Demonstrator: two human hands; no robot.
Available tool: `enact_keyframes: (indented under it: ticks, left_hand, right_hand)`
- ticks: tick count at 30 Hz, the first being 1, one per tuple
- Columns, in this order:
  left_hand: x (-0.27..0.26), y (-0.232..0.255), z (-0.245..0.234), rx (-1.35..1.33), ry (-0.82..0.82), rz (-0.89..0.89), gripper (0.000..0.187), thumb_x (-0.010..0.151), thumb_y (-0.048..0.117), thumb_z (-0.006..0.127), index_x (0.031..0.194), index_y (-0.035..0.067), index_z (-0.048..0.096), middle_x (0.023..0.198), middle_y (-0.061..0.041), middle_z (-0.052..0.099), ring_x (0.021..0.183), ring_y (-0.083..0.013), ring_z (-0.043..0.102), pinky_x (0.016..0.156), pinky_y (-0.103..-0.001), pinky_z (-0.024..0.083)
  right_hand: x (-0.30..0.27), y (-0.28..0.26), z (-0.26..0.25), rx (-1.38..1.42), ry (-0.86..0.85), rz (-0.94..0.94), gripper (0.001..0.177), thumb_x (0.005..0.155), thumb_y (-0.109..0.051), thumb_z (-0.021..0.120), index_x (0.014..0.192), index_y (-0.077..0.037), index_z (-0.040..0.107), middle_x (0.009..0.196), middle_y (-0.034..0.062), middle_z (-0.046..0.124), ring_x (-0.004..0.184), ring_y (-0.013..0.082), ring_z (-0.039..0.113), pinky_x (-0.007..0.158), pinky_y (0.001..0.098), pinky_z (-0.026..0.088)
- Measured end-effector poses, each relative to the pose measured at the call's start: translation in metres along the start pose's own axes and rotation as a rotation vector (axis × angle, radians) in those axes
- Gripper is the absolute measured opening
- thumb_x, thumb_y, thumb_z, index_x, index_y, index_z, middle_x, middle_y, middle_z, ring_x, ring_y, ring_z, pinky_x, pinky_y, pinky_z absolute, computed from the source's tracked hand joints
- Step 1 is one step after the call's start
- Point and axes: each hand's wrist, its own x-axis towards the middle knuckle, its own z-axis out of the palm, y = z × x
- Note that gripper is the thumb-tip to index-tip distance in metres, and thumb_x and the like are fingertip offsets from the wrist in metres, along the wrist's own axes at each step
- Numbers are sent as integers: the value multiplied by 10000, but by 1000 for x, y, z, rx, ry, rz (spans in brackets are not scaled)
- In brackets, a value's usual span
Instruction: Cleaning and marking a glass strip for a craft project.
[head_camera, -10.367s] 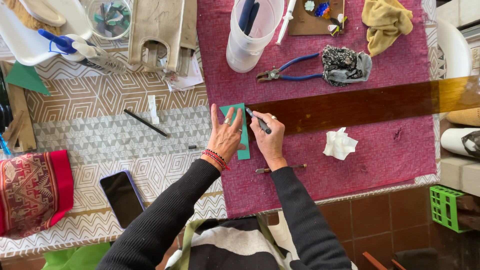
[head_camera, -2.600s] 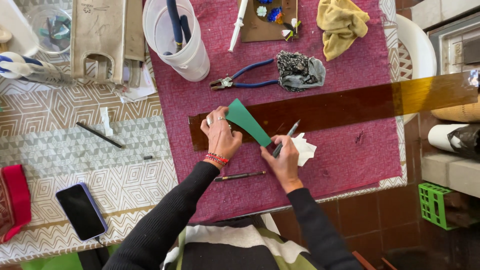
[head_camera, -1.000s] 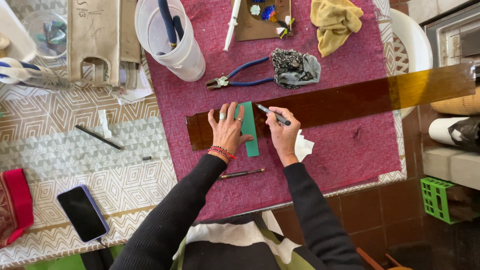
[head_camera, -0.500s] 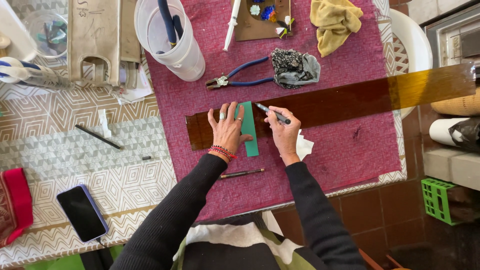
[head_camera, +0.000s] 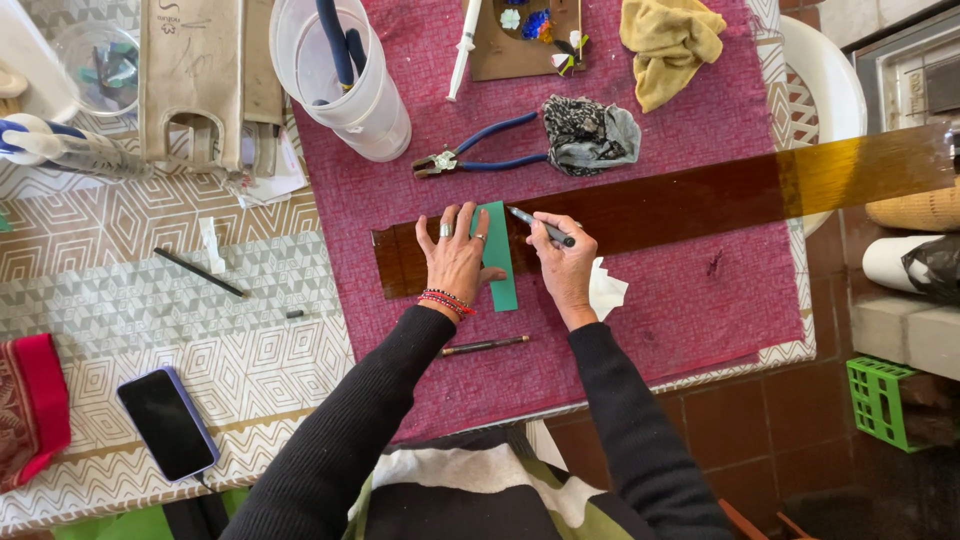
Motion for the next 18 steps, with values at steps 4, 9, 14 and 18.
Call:
enact_keyframes:
  ticks: [4,9,14,18]
  left_hand:
    - [0,1,-1,-2,1,0,1089,502,506,936,1428,91,539,1466,-70,447,1392,-297,378,1145,-691,177]
    - [0,2,-5,7,-16,-15,1088,513,500,938,1438,96,533,1469,-75,448,1402,-297,379,1159,-680,170]
    - [0,3,-3,2,-27,-15,1084,519,495,938,1440,97,529,1476,-78,448,1406,-295,377,1159,-682,165]
    - [0,2,0,0,-6,-2,1080,527,490,935,1446,94,528,1480,-81,448,1404,-296,380,1157,-682,169]
  right_hand:
    - [0,-3,1,-50,-13,-6,184,977,-128,714,1095,11,739,856,65,732,742,84,726,639,202,558]
    - [0,-7,4,-61,-29,-7,200,981,-136,715,1118,6,745,852,59,737,725,88,709,624,208,544]
    - [0,-6,4,-55,-34,-28,203,981,-129,719,1130,7,746,868,57,732,732,90,708,627,215,540]
    - [-1,-6,5,-42,-41,-13,205,978,-125,717,1132,8,744,875,58,729,728,87,700,622,214,539]
